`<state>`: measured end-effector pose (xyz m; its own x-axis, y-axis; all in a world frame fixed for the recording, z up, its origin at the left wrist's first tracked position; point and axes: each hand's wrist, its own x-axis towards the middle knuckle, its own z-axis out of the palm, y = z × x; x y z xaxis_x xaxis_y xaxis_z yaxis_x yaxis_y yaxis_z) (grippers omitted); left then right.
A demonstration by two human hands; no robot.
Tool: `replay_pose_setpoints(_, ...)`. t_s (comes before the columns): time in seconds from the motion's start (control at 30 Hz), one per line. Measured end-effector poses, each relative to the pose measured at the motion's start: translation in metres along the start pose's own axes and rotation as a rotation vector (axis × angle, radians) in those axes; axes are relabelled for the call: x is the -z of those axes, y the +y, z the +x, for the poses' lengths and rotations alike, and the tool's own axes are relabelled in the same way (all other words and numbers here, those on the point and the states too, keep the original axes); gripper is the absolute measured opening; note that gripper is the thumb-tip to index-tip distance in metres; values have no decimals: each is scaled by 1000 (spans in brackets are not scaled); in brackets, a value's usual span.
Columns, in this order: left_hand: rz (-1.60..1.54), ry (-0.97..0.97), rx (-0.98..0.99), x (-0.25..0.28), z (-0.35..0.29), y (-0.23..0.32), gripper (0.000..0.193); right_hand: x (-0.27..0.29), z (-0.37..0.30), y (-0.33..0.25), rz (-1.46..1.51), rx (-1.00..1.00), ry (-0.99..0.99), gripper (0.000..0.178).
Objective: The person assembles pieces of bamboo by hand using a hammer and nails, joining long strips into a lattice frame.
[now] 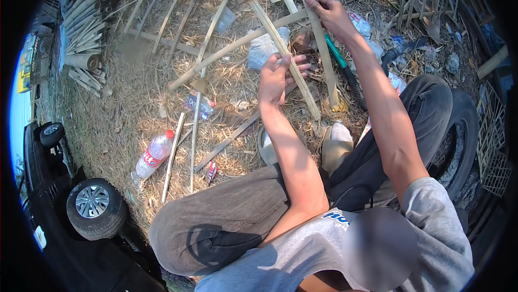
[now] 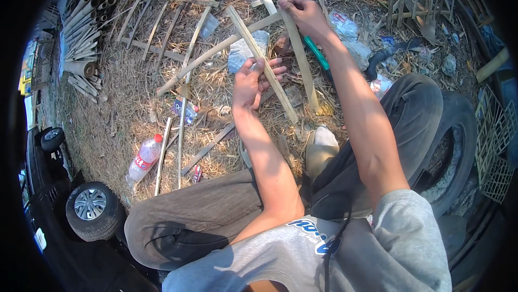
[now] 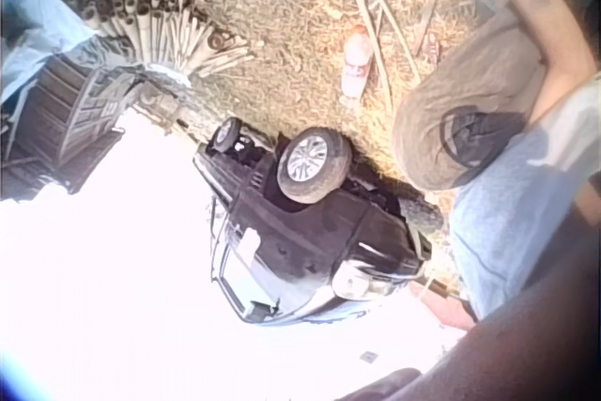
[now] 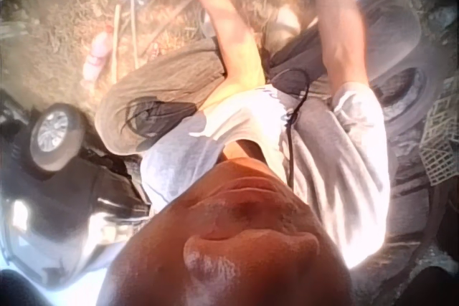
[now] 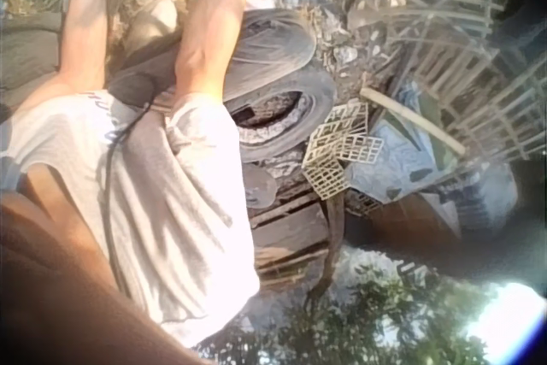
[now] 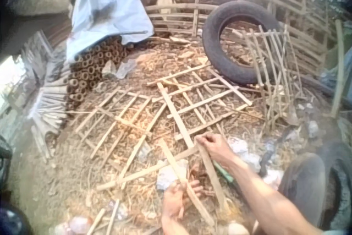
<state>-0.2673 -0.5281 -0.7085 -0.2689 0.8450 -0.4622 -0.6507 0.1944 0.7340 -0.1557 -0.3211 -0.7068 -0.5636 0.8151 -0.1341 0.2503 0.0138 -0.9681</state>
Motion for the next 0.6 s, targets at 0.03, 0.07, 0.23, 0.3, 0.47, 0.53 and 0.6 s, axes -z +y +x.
replay_pose_setpoints(0.03, -57, -3, -6, 2, -1, -1, 29, -10, 12, 6, 70, 17, 23, 42)
replay_pose_setpoints(0.07, -53, 27, -28, 8, -5, 1, 29, -27, 23, -2, 86, 28, -9, 42)
replay_pose_setpoints(0.23, -46, 140, -86, 27, -13, -15, 28, -89, 58, -1, 111, -51, -105, 49)
replay_pose_setpoints(0.3, -4, 176, -80, 37, -14, -21, 31, -109, 56, 2, 234, -151, -132, 51)
replay_pose_setpoints(0.47, -58, 233, -60, 33, -13, -21, 33, -124, 51, 10, 221, -184, -38, 56)
replay_pose_setpoints(0.53, -157, 207, -92, 34, -13, -20, 31, -124, 53, 13, 222, -186, -23, 57)
replay_pose_setpoints(0.6, -159, 250, -101, 27, -11, -21, 28, -114, 54, 16, 124, -151, 1, 57)
